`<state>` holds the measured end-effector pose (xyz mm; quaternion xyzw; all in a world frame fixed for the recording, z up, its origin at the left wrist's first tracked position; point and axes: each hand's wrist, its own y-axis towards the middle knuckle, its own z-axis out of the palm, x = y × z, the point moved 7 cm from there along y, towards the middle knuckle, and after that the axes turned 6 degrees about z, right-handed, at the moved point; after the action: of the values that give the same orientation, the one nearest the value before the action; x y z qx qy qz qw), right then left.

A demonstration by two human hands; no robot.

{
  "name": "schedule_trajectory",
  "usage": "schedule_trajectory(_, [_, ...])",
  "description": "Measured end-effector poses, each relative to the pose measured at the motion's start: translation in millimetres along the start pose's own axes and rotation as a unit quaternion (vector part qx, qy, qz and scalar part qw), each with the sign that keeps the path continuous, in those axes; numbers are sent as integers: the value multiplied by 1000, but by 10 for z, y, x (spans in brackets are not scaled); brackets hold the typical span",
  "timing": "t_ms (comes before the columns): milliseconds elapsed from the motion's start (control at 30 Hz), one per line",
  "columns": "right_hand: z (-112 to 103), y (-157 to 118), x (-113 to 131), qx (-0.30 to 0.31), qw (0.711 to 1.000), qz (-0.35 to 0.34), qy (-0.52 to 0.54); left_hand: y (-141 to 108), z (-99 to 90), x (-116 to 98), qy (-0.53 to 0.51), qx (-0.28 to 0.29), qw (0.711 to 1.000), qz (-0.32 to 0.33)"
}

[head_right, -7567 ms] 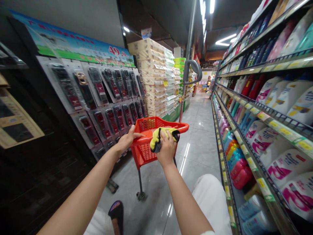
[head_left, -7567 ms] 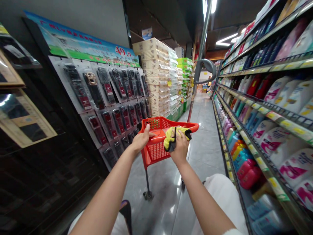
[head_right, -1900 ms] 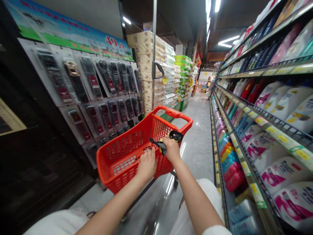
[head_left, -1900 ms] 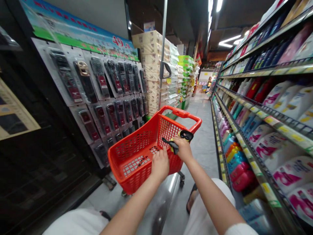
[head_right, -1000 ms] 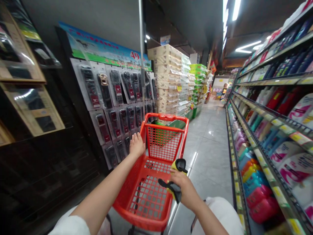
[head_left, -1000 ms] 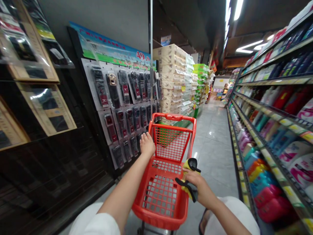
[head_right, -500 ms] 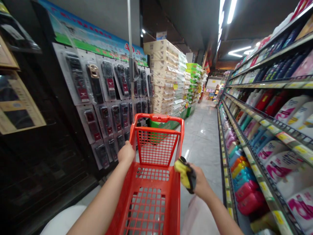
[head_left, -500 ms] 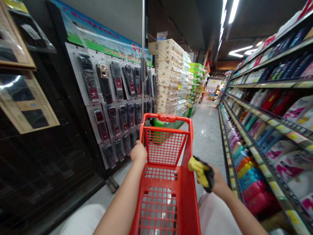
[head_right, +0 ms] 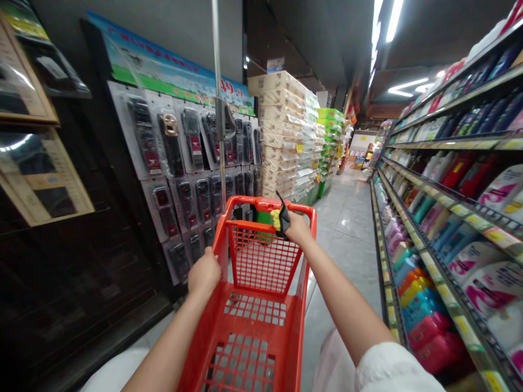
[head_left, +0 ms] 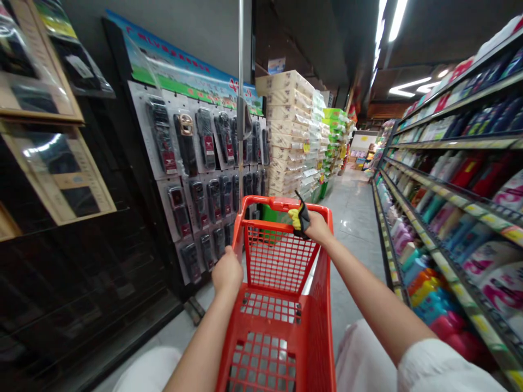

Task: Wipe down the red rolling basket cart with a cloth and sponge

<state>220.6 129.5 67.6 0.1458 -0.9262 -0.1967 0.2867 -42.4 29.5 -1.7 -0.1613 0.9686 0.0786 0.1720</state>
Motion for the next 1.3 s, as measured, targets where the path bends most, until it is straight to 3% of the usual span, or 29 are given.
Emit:
schedule_trajectory(133, [223,-60,-96,65,977,58,-194,-4,25,27,-2,11,1000,7])
schedule_trajectory(333, [380,-184,3,54,963,31,-262,-18,48,13,-10,18,1000,-4])
schedule_trajectory(433, [554,-118,248,43,960,31,-276,-37,55,23,-18,21,999,-18])
schedule_trajectory(667, [1211,164,1197,24,973,0,-231,-46,63,7,-8,15,1000,-20])
schedule_trajectory(767, [1307,202,1332,23,975,-25,-221,-39,57,11,-1,19,1000,-22])
schedule_trajectory(867, [1237,159,1215,54,973,-77,-210,-33,53,11,-4,19,1000,-19])
schedule_trajectory(967, [973,63,869,72,974,-102,-191,-36,65,-12,-8,21,1000,-12])
schedule_trajectory(1167, [306,-243,-33,57,974,-45,-214,-53,81,-161,-24,13,1000,13])
schedule_trajectory(1300, [177,-435,-223,30,965,-17,-260,-56,81,-267,-19,7,999,26])
